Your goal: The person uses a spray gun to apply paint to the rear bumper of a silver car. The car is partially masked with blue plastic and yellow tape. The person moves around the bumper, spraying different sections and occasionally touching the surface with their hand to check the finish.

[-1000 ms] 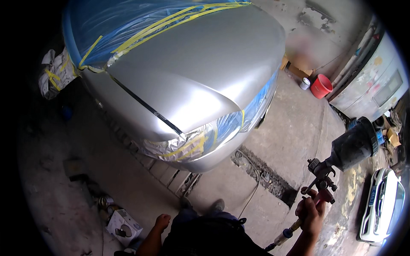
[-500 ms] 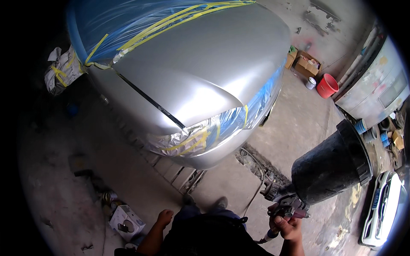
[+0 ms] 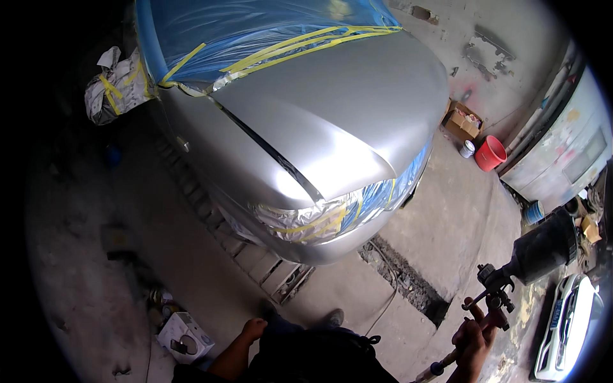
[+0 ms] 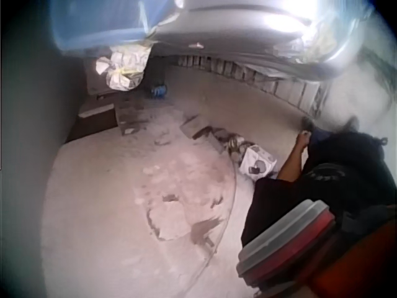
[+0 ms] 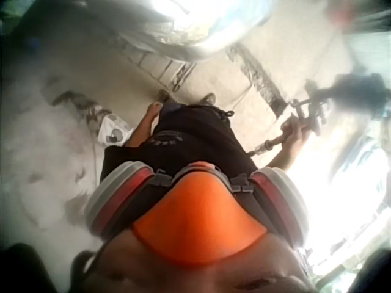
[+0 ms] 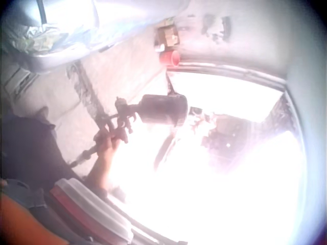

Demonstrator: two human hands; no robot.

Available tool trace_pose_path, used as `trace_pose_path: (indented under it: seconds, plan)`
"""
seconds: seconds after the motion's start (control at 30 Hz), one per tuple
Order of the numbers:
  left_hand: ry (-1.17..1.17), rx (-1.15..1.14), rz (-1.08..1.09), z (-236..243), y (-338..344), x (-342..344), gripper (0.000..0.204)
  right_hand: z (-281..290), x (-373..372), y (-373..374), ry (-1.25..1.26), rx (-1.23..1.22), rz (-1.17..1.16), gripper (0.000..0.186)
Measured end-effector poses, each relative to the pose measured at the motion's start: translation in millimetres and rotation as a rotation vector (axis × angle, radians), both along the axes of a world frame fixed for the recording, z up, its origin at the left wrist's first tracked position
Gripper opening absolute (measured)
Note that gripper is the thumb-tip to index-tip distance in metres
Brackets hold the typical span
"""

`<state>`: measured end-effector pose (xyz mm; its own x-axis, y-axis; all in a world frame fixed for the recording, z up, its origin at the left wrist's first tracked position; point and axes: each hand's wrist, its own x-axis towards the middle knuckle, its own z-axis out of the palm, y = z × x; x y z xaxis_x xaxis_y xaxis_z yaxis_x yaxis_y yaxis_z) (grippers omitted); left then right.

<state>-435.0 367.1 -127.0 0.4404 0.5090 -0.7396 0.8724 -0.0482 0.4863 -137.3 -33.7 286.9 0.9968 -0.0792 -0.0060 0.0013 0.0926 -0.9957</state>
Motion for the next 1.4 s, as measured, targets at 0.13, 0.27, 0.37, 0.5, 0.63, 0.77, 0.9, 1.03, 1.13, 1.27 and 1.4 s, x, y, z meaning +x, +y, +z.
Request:
trace_pose_path:
  seconds: [0.13, 0.27, 0.37, 0.5, 0.63, 0.77, 0.9, 1.03, 1.13, 1.27, 1.4]
  plan:
    - [0.063, -0.061, 0.014, -4.0, 34.3, 9.2, 0.036, 35.2, -20.2, 45.7, 0.055, -0.089, -0.045, 0.057]
    - [0.024, -0.125, -0.029, 4.4, 80.5, -5.3, 0.041, 73.7, -45.0, 114.9, 0.037, -0.134, -0.035, 0.056]
    - [0.025, -0.132, -0.014, -19.7, 126.9, -38.6, 0.043, 95.8, -61.2, 171.0, 0.03, -0.15, 0.051, 0.049]
    - [0.099, -0.134, 0.026, -18.9, 180.5, -65.3, 0.042, 127.1, -76.5, 229.1, 0.039, -0.137, 0.216, 0.041]
    - [0.095, -0.132, -0.024, -31.3, 227.0, -89.4, 0.038, 149.2, -80.5, 291.7, -0.06, -0.006, 0.384, 0.054]
    - [0.028, -0.185, 0.02, -43.0, 229.2, -77.9, 0.034, 161.4, -81.1, 314.7, -0.065, 0.006, 0.4, 0.047]
    - [-0.118, -0.317, 0.157, -57.2, 210.6, -68.1, 0.025, 154.2, -75.2, 294.6, -0.021, -0.058, 0.25, 0.034]
    - [-0.096, -0.325, 0.014, -53.2, 186.8, -57.3, 0.023, 137.4, -76.0, 238.4, 0.024, -0.101, 0.076, 0.026]
    - [0.053, -0.296, -0.098, -27.4, 177.3, -50.8, 0.026, 121.2, -79.8, 195.0, 0.098, -0.089, -0.063, 0.028]
    - [0.025, -0.171, -0.077, -23.9, 168.1, -55.3, 0.028, 90.2, -84.7, 126.8, 0.195, -0.11, -0.172, 0.023]
    - [-0.018, -0.054, -0.146, -47.3, 171.2, -65.6, 0.036, 63.6, -90.9, 90.0, 0.17, -0.099, -0.276, 0.04]
